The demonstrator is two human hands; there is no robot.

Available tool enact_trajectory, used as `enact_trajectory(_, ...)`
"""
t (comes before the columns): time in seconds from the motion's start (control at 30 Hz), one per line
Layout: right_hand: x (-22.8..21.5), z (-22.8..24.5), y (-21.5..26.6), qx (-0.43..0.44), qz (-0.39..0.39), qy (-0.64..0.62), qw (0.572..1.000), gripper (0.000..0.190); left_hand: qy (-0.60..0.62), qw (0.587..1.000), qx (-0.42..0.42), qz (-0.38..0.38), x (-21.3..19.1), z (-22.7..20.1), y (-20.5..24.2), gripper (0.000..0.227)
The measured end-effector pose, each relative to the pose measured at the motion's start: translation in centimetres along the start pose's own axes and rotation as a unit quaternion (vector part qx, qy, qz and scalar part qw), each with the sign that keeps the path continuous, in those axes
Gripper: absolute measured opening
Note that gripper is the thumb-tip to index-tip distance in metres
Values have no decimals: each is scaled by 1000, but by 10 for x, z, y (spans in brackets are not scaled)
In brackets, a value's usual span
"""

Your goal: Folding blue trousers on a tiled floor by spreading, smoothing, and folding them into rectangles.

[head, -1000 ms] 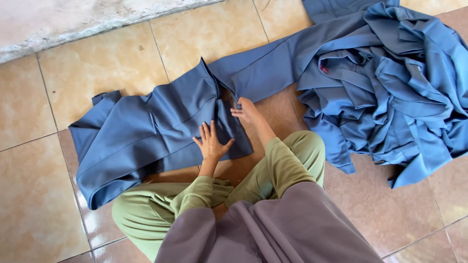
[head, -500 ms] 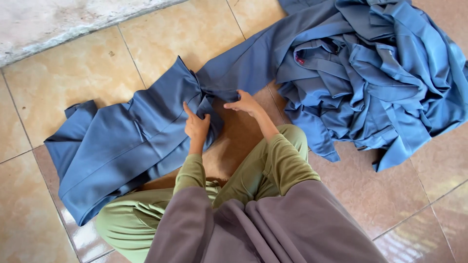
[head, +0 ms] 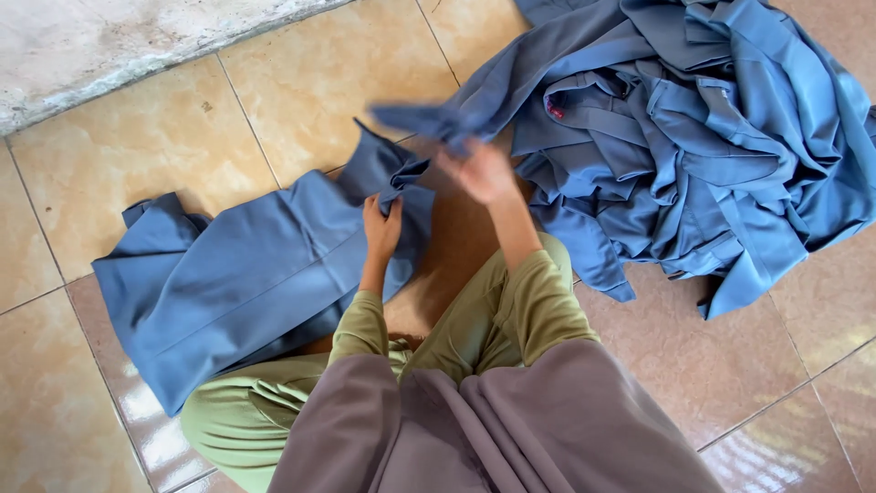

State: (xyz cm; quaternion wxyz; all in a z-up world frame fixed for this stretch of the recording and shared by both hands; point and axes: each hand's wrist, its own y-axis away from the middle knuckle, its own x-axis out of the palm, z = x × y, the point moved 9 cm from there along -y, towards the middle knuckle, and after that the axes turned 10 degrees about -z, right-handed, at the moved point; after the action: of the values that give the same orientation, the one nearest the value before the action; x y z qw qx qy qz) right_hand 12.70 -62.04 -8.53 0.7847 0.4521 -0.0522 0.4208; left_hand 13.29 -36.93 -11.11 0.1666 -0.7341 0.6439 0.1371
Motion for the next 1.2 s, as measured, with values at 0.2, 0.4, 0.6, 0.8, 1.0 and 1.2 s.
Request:
enact_trajectory(0.2,-22,102,69,-162,291,-640,693,83,140,988,-30,53,13,-43,8,38)
enact_trajectory(0.4,-5,-51,5,-27,-35,-144,989,54,77,990,-71,94,22,-6,21,50)
enact_trajectory(0.6,0,-75,16,-71,-54,200,976,105,50,986,-57,149,25,-6,35,59)
enact_trajectory(0.8,18,-71,25,-89,67,478,871,122,117,923,-223,291,34,3,52,94)
enact_trajectory(1.0,13,-86,10,-187,49,708,680,130,230,874,-376,204,45,55,55,87)
enact_trajectory(1.2,25,-67,46,-166,55,495,851,60,60,945,-277,164,59,97,32,55)
